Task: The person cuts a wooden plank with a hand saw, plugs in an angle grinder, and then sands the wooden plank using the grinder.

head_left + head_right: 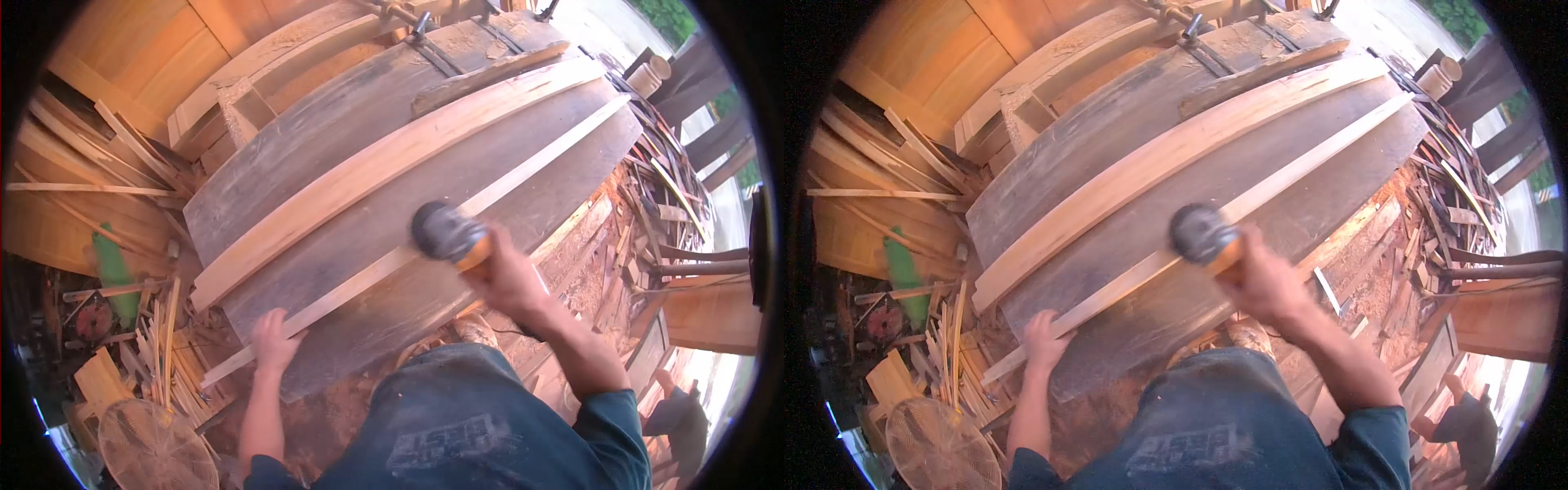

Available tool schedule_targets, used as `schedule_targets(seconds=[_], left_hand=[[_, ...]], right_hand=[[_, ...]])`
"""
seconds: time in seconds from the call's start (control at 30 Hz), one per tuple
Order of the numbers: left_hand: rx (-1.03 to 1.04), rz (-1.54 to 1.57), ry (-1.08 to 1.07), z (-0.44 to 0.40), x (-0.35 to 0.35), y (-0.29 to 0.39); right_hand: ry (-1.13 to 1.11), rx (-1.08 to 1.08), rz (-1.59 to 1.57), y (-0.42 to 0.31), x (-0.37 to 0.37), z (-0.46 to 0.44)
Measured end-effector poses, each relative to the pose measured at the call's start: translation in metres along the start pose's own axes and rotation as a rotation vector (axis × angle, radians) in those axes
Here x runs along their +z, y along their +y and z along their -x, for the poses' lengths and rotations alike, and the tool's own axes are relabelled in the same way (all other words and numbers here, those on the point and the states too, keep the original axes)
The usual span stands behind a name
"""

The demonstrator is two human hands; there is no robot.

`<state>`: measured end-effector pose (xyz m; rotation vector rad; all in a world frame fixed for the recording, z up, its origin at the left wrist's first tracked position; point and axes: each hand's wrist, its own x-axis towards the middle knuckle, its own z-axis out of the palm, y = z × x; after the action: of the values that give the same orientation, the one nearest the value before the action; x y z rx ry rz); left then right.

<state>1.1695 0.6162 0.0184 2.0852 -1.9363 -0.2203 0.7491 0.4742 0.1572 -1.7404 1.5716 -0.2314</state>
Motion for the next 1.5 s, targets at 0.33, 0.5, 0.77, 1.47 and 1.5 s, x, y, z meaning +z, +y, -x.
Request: schedule_targets(seconds=[0.33,0.5,0.77,1.47,1.5], left_hand=[[-0.045,0.025,-0.010,-0.002,0.021,-0.003],[-0.031,0.025,-0.018,-0.004,0.020,-0.001],[-0.022,-0.002,0.014,-0.004,0.026,-0.002],[-0.242,-0.207,-0.381,0.052,-0.030,-0.076],[-0.257,-0.225,-0.342,0.054,-0.033,-0.070]], right_hand=[[-0.188,0.003,0.254,-0.050,0.051,-0.004],[0.119,0.115,0.151,0.014,-0.027,-0.021],[-0.067,0.172,0.104,0.000,-0.019,-0.016],[0.593,0.140,0.161,0.216,-0.205,-0.024],[0.619,0.068,0.189,0.223,-0.203,-0.016]])
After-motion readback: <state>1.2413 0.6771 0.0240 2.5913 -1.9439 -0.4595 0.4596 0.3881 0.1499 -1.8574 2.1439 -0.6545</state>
